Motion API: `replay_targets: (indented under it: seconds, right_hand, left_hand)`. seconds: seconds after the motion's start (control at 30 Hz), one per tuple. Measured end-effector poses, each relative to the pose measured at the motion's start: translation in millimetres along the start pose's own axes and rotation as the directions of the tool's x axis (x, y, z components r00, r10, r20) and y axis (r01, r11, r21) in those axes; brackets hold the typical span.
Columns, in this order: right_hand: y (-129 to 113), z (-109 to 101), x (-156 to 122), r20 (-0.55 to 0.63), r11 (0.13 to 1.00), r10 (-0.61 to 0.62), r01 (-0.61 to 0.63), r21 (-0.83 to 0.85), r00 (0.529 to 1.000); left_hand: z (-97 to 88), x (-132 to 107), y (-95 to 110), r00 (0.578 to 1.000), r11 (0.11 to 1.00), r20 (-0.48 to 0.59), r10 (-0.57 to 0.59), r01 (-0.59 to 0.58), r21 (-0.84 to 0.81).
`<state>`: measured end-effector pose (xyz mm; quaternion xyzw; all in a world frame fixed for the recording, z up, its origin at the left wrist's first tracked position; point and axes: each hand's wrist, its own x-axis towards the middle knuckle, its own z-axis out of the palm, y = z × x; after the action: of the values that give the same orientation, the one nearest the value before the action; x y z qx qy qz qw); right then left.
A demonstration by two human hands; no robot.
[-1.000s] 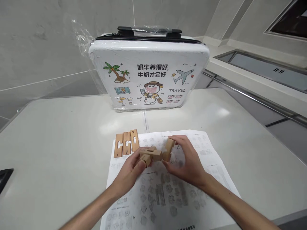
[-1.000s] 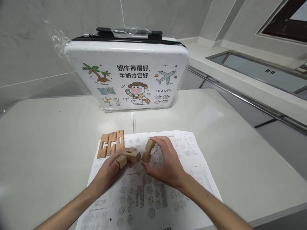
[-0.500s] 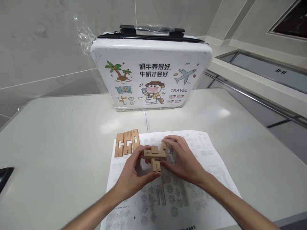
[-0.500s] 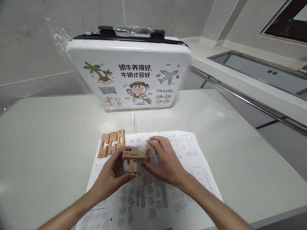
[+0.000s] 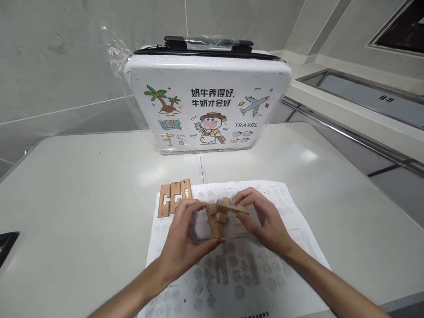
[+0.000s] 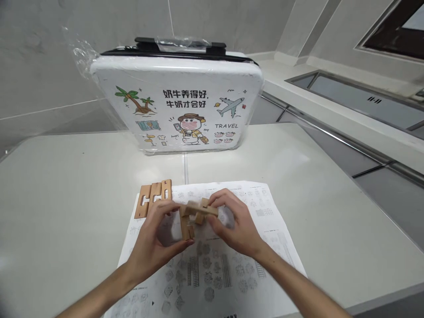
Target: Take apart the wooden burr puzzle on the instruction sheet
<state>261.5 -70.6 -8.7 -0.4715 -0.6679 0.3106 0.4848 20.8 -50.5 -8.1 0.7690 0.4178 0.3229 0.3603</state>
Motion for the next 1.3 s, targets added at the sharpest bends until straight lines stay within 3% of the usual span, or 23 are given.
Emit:
replay_targets:
  seconds: [0.13,0.33,0.53,0.83,1.13,1.3]
  right_hand:
    - [8,1,1,-0.191,0.949,0.032,-0.090,-0.301,0.981]
    - [23,7,-3,-0.154,0.860,-0.017,-0.064,-0.506,0.988]
    - [24,10,-6,-0.040,0.871,0.039,-0.054,-0.489,0.998]
    - [21,15,-10,0.171,0.910,-0.080,0.142,-0.390,0.982]
    - [15,19,-11,0.274,0.925,-0.170,0.249,-0.285,0.946]
    - [12,19,-11,0.309,0.928,-0.237,0.309,-0.208,0.921]
  left_hand:
    - [0.5,1,-7,0.993,0.953,-0.048,0.104,-0.086,0.292]
    - [-1.4,3,-12,0.985,0.868,0.019,0.170,-0.159,0.471]
    - [-0.3,5,-9,0.980,0.859,0.069,0.186,-0.196,0.473]
    - [0.8,3,-15,0.971,0.859,0.107,0.212,-0.237,0.454]
    - [-1.9,4,-15,0.967,0.950,0.195,0.164,-0.208,0.235]
    - [-3.5,3,-11,0.962,0.959,0.232,0.141,-0.191,0.211]
